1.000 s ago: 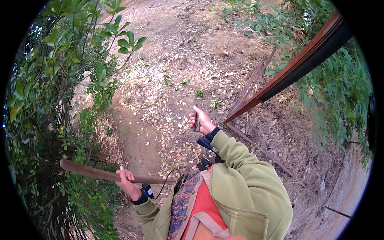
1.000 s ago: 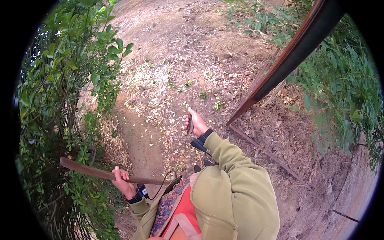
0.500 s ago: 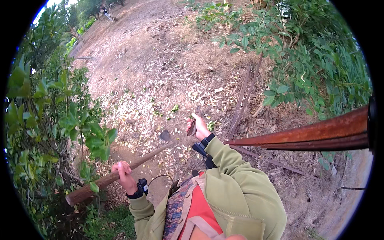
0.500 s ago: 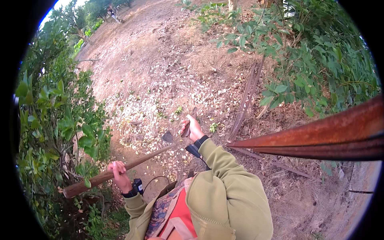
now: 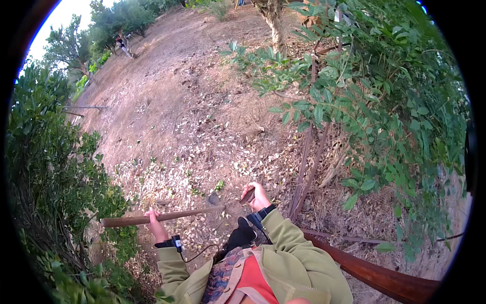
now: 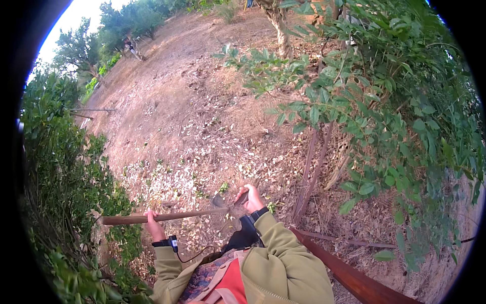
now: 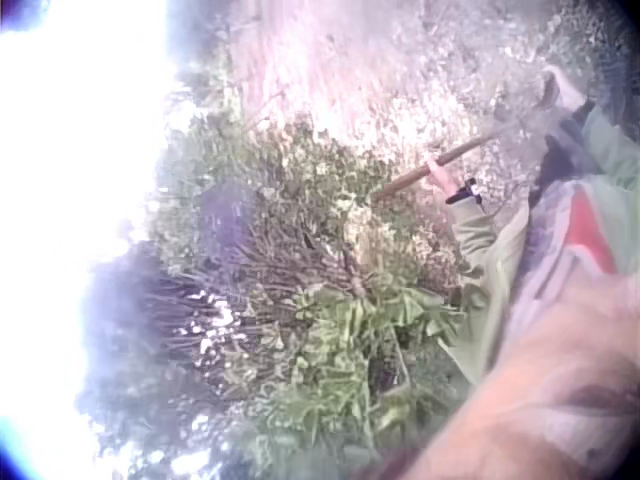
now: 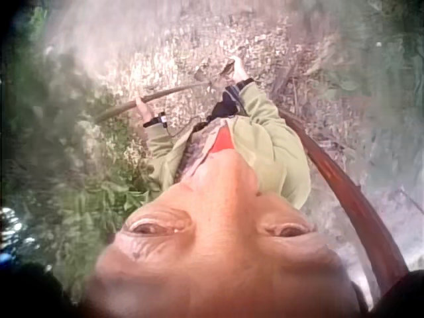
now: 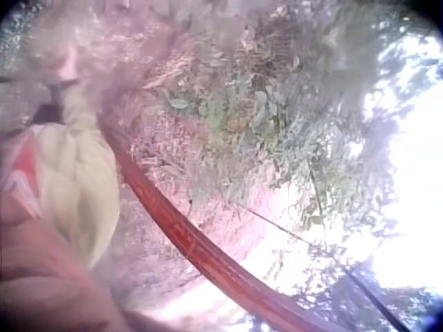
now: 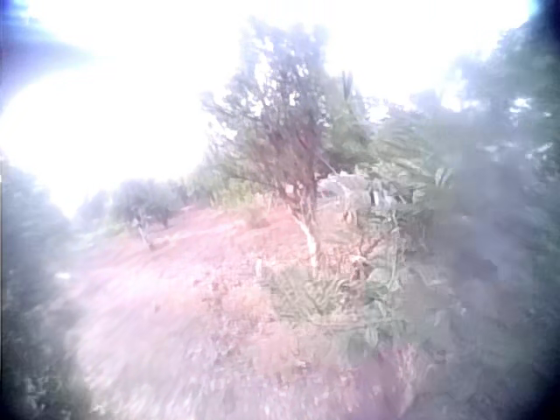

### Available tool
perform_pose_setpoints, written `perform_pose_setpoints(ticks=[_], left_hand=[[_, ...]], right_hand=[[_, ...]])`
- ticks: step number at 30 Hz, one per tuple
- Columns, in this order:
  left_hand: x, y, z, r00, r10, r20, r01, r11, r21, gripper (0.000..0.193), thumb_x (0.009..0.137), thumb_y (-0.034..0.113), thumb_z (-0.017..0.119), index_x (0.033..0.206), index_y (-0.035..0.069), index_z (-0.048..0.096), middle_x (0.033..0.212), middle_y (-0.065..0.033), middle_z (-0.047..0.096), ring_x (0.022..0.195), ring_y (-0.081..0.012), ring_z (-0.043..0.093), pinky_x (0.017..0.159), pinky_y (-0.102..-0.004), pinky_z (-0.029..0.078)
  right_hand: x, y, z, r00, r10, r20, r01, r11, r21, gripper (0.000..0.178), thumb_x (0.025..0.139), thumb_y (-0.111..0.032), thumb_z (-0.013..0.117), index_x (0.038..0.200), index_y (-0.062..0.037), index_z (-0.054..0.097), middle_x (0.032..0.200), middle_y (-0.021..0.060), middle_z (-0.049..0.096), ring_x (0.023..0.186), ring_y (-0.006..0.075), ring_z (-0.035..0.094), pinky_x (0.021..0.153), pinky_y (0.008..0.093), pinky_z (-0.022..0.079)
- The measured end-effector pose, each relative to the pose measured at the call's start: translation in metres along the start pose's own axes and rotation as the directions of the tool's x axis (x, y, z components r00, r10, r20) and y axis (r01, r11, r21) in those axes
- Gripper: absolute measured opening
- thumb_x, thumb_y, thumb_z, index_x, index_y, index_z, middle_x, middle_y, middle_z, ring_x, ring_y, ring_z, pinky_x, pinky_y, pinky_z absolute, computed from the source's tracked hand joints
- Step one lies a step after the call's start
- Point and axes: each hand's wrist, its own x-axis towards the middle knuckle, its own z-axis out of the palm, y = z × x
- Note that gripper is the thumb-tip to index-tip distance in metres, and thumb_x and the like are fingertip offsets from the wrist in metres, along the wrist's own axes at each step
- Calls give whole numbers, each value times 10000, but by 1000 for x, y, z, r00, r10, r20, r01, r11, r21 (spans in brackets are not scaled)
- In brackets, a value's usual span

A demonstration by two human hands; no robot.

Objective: The person uses a long-handled pruning tool to cut branches from trees in an orchard. They reach into the canopy to select and sever branches, then move between different trees to continue the pruning process.

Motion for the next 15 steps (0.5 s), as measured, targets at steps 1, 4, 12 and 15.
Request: perform_pose_setpoints(ticks=[1, 4, 12, 15], left_hand=[[19, 2, 11, 999, 15, -40, -15, 1000, -6, 248, 961, 157, 569, 747, 128, 447, 685, 21, 431, 671, -104, 445, 687, -275, 406], [92, -6, 32, 989, 13, -144, -14, 1000, -12, 232, 957, 149, 569, 754, 134, 458, 680, 29, 432, 646, -98, 440, 657, -265, 406], [243, -45, 99, 976, -149, -161, 165, 982, 88, 245, 924, 148, 579, 698, 115, 490, 636, 21, 461, 603, -94, 466, 590, -273, 404], [277, -53, 129, 992, -99, -73, 109, 983, 151, 265, 920, 139, 579, 680, 113, 472, 632, 19, 466, 575, -93, 441, 562, -283, 384]], right_hand=[[8, -5, 7, 999, -32, -17, 32, 999, 2, 220, 866, -208, 520, 699, -65, 526, 665, 107, 581, 569, 269, 585, 576, 454, 525], [42, -22, 27, 995, -86, -56, 88, 996, 31, 221, 869, -223, 543, 712, -74, 500, 691, 126, 577, 614, 288, 597, 602, 474, 523], [148, -36, 114, 964, -58, -260, 97, 985, 140, 259, 845, -235, 639, 851, -18, 499, 805, 152, 574, 728, 282, 592, 729, 458, 539], [169, -49, 145, 995, -34, -99, 32, 999, -18, 233, 842, -277, 626, 847, -56, 552, 789, 119, 602, 732, 268, 604, 712, 448, 528]])
